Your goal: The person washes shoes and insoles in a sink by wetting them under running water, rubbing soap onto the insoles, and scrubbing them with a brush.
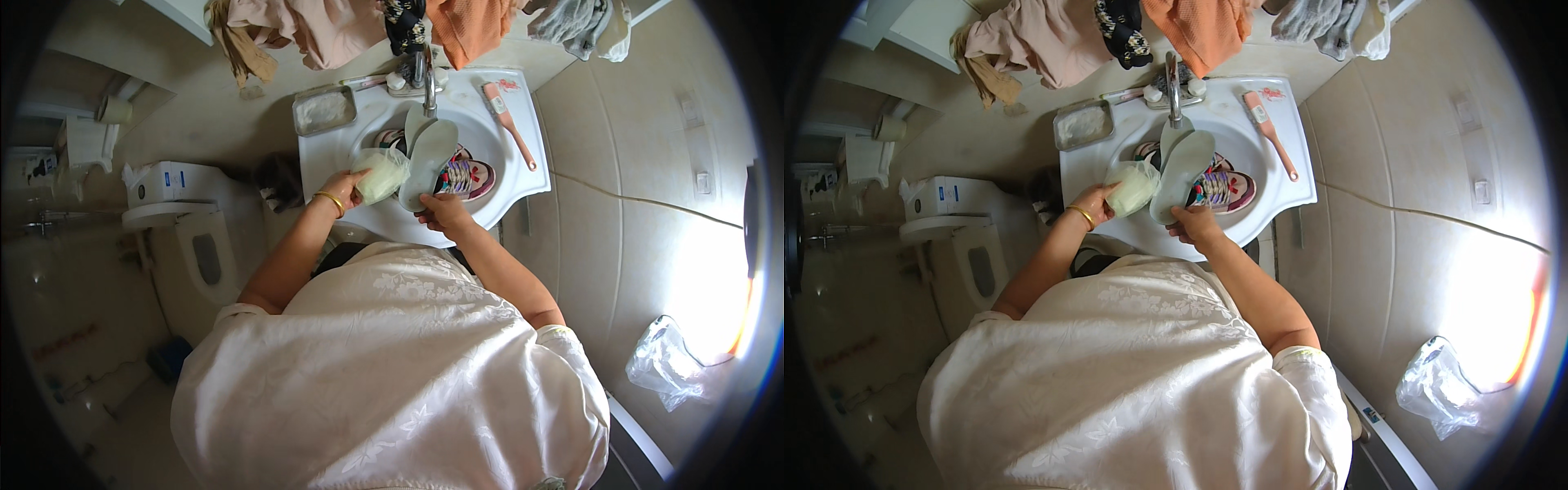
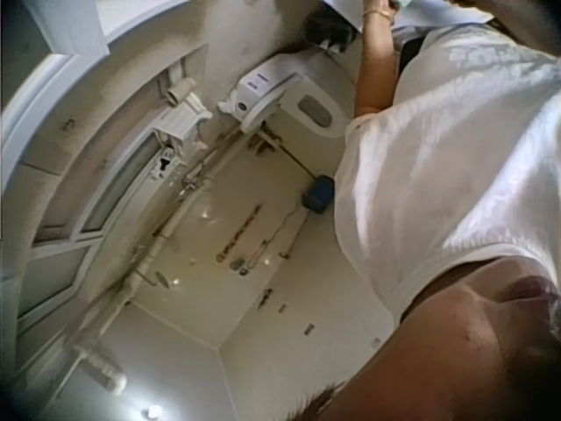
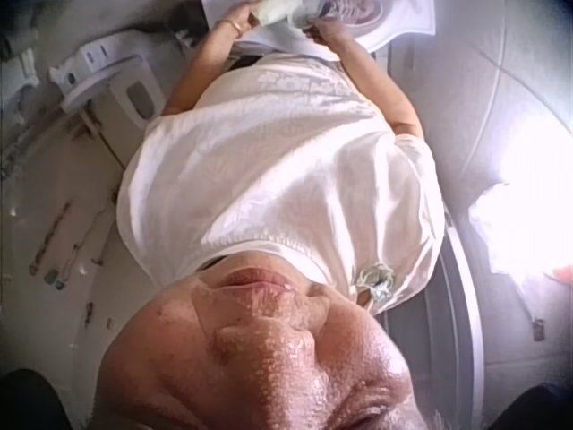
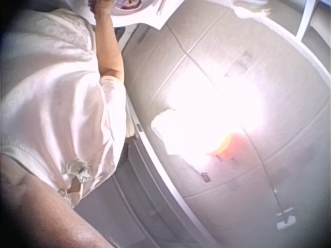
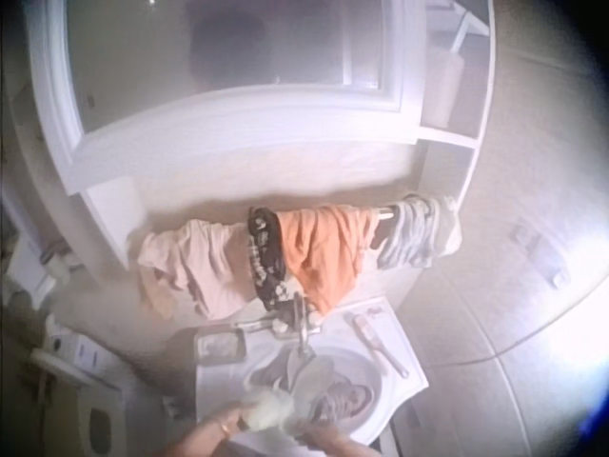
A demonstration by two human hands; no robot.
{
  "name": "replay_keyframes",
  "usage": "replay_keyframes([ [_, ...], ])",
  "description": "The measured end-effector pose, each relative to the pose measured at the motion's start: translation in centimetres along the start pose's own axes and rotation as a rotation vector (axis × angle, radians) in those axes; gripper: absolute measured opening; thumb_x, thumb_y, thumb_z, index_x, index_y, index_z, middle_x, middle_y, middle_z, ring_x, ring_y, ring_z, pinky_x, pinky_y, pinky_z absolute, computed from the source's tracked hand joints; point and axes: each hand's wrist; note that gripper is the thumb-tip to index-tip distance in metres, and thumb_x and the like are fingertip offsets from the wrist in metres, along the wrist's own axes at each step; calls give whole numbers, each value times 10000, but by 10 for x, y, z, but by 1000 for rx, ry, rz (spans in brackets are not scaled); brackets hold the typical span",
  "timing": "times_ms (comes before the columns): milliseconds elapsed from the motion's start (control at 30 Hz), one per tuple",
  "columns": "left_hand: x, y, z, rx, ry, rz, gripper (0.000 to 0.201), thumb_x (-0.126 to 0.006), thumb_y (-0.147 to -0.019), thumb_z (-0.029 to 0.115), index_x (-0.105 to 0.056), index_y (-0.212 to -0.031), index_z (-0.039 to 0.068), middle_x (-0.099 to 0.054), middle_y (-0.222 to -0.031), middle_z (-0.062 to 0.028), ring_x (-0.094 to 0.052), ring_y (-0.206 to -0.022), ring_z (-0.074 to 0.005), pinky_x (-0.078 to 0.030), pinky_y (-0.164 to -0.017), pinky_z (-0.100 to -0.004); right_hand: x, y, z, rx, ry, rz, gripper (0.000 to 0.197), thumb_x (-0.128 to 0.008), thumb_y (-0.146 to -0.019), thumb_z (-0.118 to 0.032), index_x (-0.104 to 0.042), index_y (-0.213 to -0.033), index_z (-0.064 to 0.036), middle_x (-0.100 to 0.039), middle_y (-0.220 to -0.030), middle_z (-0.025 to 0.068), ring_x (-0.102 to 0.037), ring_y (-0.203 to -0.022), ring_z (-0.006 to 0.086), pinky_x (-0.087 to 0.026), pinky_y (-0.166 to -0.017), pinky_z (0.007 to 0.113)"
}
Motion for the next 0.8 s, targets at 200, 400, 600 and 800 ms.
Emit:
replay_keyframes([
  [200,48,6,3,8,471,-109,294,-617,-770,261,-555,-1024,127,-594,-973,5,-556,-844,-131,-446,-625,-236,1,26,-12,244,307,50,238,-562,-853,-224,-580,-778,0,-608,-652,88,-557,-506,116,-397,-422,221],
  [400,97,37,17,-192,727,-86,284,-647,-730,219,-557,-982,124,-572,-962,-6,-531,-848,-134,-433,-654,-249,-44,32,-19,386,621,-149,261,-558,-832,-181,-587,-724,55,-583,-576,84,-570,-499,128,-428,-482,275],
  [600,123,60,19,-277,775,51,232,-597,-789,181,-548,-1000,99,-566,-945,-12,-531,-820,-142,-452,-671,-263,-92,-41,-12,343,935,-422,292,-543,-833,-214,-591,-733,56,-617,-625,127,-606,-513,165,-461,-509,292],
  [800,141,53,2,-216,744,78,227,-546,-837,239,-542,-1033,126,-565,-941,6,-528,-792,-123,-436,-599,-240,-113,-84,-7,221,1192,-252,345,-564,-821,-314,-623,-759,20,-628,-677,133,-631,-578,209,-477,-525,327],
])
Point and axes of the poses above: each hand's wrist, its own y-axis away from the middle knuckle, its own x-axis out of the back of the hand, z = x × y
